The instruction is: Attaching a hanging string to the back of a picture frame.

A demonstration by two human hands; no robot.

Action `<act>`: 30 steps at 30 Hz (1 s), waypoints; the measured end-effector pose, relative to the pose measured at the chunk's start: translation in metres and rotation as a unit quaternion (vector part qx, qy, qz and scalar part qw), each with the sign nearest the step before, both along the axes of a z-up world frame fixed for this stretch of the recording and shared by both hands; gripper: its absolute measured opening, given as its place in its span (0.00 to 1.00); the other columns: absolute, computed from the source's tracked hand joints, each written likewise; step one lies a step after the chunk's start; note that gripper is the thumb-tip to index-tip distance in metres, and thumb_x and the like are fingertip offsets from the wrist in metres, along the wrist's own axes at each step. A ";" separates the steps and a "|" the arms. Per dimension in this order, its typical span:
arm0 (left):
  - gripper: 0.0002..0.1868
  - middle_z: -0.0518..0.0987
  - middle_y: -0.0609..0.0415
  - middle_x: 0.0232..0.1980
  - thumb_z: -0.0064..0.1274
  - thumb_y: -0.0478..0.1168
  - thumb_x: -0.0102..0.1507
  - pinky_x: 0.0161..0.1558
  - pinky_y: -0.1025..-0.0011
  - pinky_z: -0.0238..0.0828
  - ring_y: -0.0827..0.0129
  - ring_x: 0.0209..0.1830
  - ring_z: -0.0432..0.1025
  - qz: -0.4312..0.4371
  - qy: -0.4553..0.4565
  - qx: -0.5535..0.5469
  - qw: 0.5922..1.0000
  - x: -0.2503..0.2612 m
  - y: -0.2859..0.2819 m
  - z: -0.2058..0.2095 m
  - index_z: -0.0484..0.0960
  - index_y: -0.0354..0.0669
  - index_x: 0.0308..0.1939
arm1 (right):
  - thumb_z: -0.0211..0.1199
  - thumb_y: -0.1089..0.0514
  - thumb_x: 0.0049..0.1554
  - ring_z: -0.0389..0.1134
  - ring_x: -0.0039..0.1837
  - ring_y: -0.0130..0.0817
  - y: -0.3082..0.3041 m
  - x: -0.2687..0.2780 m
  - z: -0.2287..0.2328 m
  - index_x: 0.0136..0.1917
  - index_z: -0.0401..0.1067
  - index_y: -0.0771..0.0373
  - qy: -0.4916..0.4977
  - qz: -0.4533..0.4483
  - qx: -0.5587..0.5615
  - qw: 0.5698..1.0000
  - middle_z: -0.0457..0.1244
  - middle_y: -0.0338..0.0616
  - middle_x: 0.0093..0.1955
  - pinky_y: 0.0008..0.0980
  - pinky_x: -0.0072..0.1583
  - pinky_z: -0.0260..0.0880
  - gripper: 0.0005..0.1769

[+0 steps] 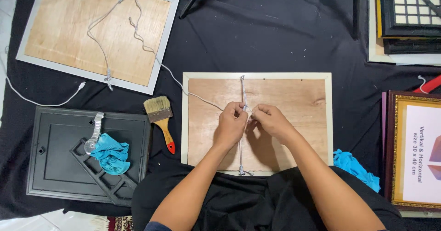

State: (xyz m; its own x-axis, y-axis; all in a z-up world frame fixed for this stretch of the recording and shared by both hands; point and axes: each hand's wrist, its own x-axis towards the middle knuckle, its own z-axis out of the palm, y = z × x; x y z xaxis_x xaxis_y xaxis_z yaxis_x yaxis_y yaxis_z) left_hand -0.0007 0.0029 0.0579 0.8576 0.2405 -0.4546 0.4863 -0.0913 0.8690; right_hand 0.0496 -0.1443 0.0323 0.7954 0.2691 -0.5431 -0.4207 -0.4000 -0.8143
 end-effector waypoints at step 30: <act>0.11 0.78 0.48 0.41 0.45 0.31 0.56 0.47 0.65 0.58 0.60 0.38 0.65 -0.072 -0.224 0.336 0.912 0.006 -0.006 -0.056 0.79 0.37 0.41 | 0.56 0.58 0.62 0.70 0.42 0.22 -0.094 0.077 0.105 0.44 0.71 0.57 -0.173 -0.357 0.190 0.898 0.69 0.37 0.44 0.21 0.48 0.72 0.05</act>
